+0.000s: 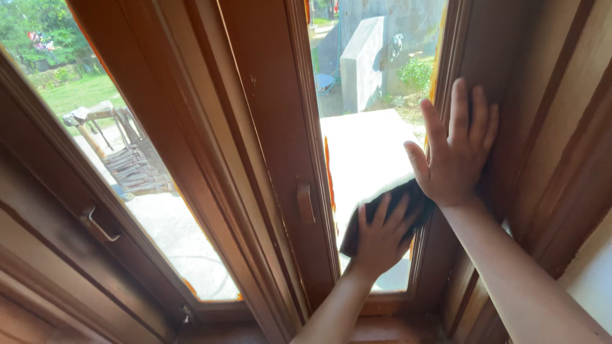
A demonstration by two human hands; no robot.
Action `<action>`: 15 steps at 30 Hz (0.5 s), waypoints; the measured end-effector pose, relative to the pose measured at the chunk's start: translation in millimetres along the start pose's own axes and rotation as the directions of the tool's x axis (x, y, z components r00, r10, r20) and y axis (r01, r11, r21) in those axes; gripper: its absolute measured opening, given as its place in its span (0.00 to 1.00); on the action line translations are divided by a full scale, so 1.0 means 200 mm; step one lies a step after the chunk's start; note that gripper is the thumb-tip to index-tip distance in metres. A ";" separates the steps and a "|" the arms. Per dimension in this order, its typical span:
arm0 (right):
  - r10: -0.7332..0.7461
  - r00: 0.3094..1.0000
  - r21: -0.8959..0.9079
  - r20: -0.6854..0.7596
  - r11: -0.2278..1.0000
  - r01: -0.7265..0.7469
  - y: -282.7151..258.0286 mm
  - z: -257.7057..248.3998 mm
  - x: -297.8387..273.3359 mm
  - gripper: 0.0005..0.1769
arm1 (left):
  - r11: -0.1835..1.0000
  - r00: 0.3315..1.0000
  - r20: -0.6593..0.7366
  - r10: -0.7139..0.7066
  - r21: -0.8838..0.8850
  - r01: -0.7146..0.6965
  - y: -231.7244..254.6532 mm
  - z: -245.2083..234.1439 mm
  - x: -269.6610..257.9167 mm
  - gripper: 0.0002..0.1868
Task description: The person wipes the wooden window frame with a cloth. They clean the vertical sides, top, and bottom sections of the frame using a multi-colored cloth.
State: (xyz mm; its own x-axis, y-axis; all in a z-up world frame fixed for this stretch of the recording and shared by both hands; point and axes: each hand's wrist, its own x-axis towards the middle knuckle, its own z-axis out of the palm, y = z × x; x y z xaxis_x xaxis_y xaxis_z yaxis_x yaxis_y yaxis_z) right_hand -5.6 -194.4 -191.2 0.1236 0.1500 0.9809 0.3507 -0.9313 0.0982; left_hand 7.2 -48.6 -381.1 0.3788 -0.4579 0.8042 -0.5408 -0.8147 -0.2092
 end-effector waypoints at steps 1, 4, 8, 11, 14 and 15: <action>0.006 1.000 -0.007 0.012 1.000 -0.006 0.00 0.01 -0.03 0.31 | 1.000 0.999 0.041 0.019 -0.015 -0.019 -0.01 0.03 -0.13 0.29; 0.018 1.000 -0.022 0.024 1.000 -0.018 0.01 0.01 -0.08 0.28 | 0.999 0.992 0.123 0.039 -0.008 -0.038 -0.10 0.02 -0.40 0.24; 0.020 1.000 -0.015 0.008 1.000 -0.020 0.01 0.03 -0.09 0.28 | 0.978 0.981 0.099 -0.165 -0.115 0.176 -0.10 -0.11 -0.29 0.26; 0.011 1.000 -0.026 0.001 1.000 -0.011 0.02 0.03 -0.09 0.27 | 0.968 0.967 -0.061 -0.249 0.004 0.249 -0.13 -0.27 0.06 0.32; 0.006 1.000 -0.026 -0.009 1.000 -0.006 0.02 0.04 -0.09 0.27 | 0.955 0.924 -0.264 -0.278 0.027 0.295 -0.22 -0.48 0.49 0.31; 0.008 1.000 -0.025 -0.011 1.000 -0.009 0.02 0.04 -0.09 0.27 | 0.951 0.909 -0.308 -0.281 0.038 0.307 -0.26 -0.55 0.62 0.31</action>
State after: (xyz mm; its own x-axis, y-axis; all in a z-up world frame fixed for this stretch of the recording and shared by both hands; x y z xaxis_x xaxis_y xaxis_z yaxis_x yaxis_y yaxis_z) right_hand 0.8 -197.9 -209.1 0.1164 0.1386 0.9835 0.3262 -0.9406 0.0940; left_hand -1.2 -24.8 -208.3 0.2651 -0.0773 0.9611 -0.3695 -0.9288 0.0272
